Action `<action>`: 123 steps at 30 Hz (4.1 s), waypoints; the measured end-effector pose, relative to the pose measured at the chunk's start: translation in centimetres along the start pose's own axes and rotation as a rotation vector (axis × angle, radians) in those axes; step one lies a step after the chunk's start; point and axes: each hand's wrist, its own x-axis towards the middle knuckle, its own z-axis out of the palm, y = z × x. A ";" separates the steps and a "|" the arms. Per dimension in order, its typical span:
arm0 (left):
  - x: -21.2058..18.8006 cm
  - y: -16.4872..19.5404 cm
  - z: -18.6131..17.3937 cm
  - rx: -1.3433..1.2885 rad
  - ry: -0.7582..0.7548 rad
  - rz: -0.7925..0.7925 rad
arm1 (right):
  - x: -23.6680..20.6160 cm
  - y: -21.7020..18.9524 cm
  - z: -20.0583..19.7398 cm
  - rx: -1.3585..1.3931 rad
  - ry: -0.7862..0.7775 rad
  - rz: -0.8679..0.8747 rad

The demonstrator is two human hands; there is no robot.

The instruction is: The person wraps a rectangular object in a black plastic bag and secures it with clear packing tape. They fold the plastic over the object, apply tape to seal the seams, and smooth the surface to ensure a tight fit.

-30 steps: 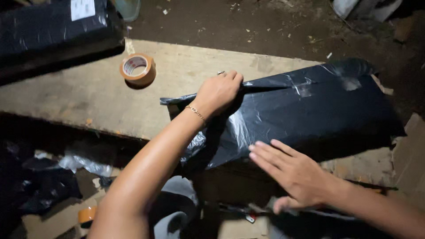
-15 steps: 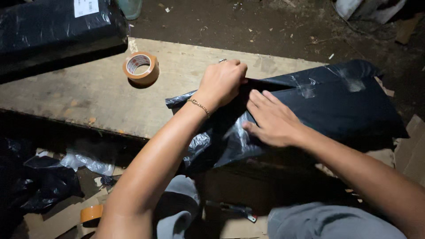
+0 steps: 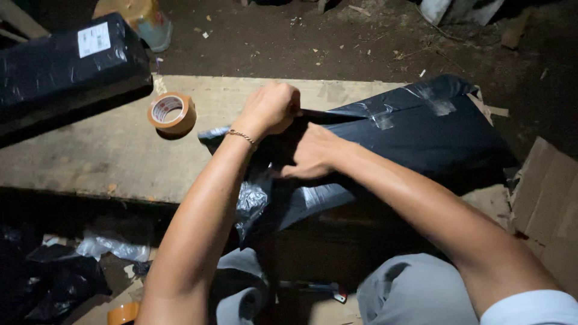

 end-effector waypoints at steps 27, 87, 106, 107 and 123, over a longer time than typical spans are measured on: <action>-9.9 12.0 7.9 -0.039 -0.058 0.667 | -13.6 11.1 6.0 1.752 1.316 0.094; -10.5 3.9 1.2 0.660 0.459 0.132 | -8.3 6.9 0.1 1.458 0.869 0.154; -8.8 0.7 2.3 -0.103 0.133 0.284 | -8.0 10.1 -0.7 1.492 0.503 0.404; -8.9 0.7 2.1 -0.110 0.121 0.215 | -7.8 10.4 -0.9 1.485 0.479 0.427; -9.7 0.6 2.5 -0.052 0.113 -0.028 | -4.5 7.1 -2.5 0.148 0.510 0.078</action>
